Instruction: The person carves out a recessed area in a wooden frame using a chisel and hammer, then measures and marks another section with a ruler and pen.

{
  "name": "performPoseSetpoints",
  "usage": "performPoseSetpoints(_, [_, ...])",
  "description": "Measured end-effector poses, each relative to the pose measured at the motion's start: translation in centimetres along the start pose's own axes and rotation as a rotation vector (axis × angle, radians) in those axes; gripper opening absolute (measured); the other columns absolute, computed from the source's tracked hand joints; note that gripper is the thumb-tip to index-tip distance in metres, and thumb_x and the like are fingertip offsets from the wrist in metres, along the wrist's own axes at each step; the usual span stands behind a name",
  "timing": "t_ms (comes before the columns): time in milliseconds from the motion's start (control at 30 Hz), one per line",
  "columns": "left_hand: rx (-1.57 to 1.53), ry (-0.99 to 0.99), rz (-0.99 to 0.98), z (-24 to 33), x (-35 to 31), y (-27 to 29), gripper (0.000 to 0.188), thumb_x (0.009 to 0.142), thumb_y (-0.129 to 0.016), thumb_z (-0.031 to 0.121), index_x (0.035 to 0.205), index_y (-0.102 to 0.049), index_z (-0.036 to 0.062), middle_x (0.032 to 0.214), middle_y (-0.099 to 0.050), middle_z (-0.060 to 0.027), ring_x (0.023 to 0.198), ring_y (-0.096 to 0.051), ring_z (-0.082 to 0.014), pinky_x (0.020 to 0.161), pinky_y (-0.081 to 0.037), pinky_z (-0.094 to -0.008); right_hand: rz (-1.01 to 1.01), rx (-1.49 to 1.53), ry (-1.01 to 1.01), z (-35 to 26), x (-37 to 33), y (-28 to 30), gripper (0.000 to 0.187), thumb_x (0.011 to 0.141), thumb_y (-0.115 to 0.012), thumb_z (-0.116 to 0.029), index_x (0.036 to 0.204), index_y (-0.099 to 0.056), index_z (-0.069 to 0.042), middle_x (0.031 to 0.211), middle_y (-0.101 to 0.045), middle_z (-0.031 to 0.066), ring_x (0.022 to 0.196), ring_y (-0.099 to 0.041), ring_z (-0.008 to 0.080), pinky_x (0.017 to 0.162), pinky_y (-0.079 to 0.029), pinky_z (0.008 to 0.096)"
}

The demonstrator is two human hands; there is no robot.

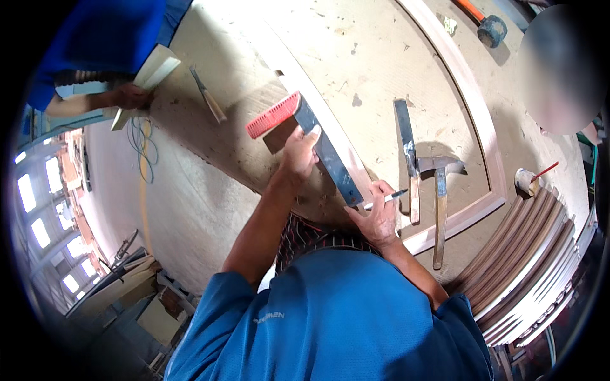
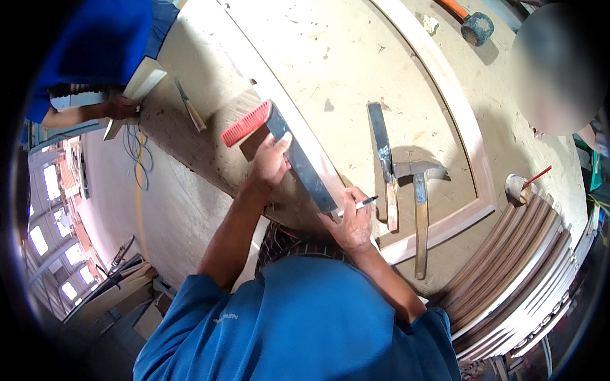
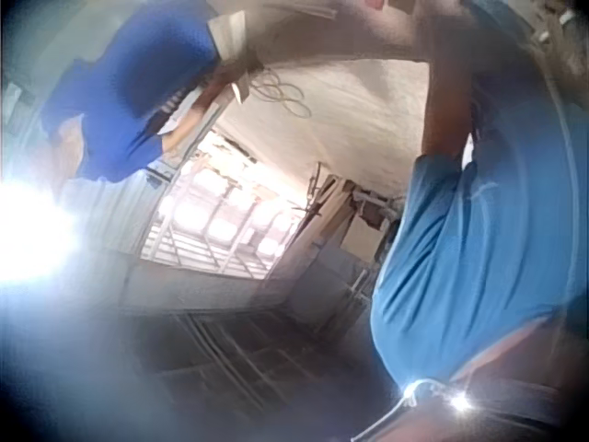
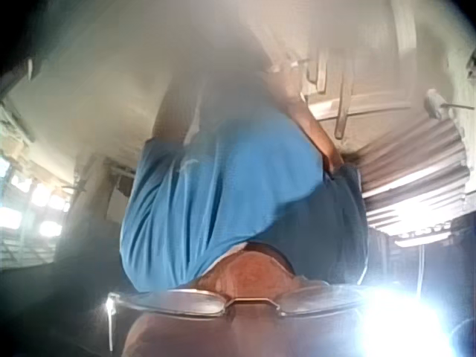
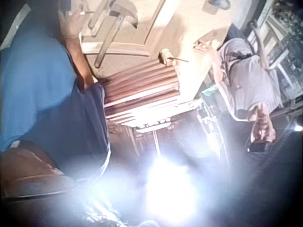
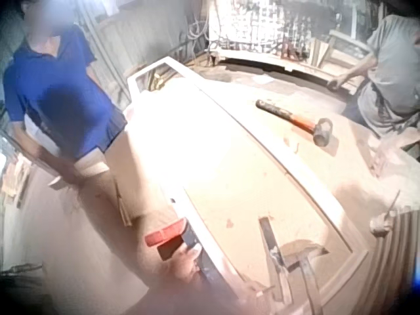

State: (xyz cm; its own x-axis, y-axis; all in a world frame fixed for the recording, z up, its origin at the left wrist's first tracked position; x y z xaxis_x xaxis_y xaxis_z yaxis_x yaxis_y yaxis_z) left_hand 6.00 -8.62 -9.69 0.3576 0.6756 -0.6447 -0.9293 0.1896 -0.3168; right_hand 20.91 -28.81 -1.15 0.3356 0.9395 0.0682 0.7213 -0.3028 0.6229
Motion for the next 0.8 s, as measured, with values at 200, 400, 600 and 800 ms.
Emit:
performPoseSetpoints(200, [-0.165, -0.026, -0.064, 0.0, -0.6, -1.3, 0.031, 0.110, -0.050, 0.010, 0.139, -0.052, 0.0032, 0.129, -0.063, -0.0071, 0.116, -0.064, -0.0208, 0.101, -0.053, -0.0388, -0.034, -0.036, -0.010, 0.5, -0.2, -0.2, 0.084, 0.064, -0.097, -0.017, 0.132, -0.051, 0.002, 0.127, -0.052, 0.0219, 0.114, -0.054, 0.0401, 0.097, -0.048, 0.0483])
performPoseSetpoints(400, [-0.143, -0.052, 0.070, -0.2, -1.1, -1.1, 0.027, 0.110, -0.051, 0.008, 0.136, -0.054, 0.0028, 0.129, -0.064, -0.0084, 0.116, -0.064, -0.0202, 0.102, -0.053, -0.0383, 0.005, -0.019, -0.009, 1.0, -0.8, -0.4, 0.081, 0.065, -0.095, -0.019, 0.130, -0.054, 0.005, 0.129, -0.053, 0.0213, 0.117, -0.054, 0.0421, 0.101, -0.046, 0.0503])
performPoseSetpoints(600, [-0.111, -0.040, 0.121, -0.1, -1.5, -1.7, 0.023, 0.108, -0.054, 0.005, 0.131, -0.057, 0.0025, 0.123, -0.068, -0.0090, 0.108, -0.068, -0.0189, 0.096, -0.056, -0.0355, -0.006, -0.009, -0.020, 1.3, -1.1, -0.8, 0.083, 0.063, -0.095, -0.017, 0.131, -0.053, 0.004, 0.129, -0.052, 0.0209, 0.117, -0.054, 0.0413, 0.101, -0.047, 0.0497])
performPoseSetpoints(800, [0.195, 0.087, 0.224, 0.3, -2.3, -1.7, 0.022, 0.108, -0.056, 0.008, 0.129, -0.058, 0.0026, 0.118, -0.070, -0.0089, 0.097, -0.067, -0.0164, 0.082, -0.056, -0.0333, -0.009, -0.037, -0.011, 0.9, -0.9, -0.5, 0.084, 0.063, -0.095, -0.016, 0.132, -0.051, 0.002, 0.129, -0.052, 0.0207, 0.116, -0.054, 0.0411, 0.100, -0.047, 0.0500])
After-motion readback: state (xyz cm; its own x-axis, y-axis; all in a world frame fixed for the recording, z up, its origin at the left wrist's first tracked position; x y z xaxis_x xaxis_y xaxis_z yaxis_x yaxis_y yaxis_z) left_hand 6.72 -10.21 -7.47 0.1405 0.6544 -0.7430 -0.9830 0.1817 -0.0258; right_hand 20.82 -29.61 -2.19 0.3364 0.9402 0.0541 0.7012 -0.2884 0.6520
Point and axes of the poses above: each hand's wrist, its own x-axis towards the middle knuckle, its own y-axis out of the back of the hand, z = x × y, the point moved 7 cm from there along x, towards the middle knuckle
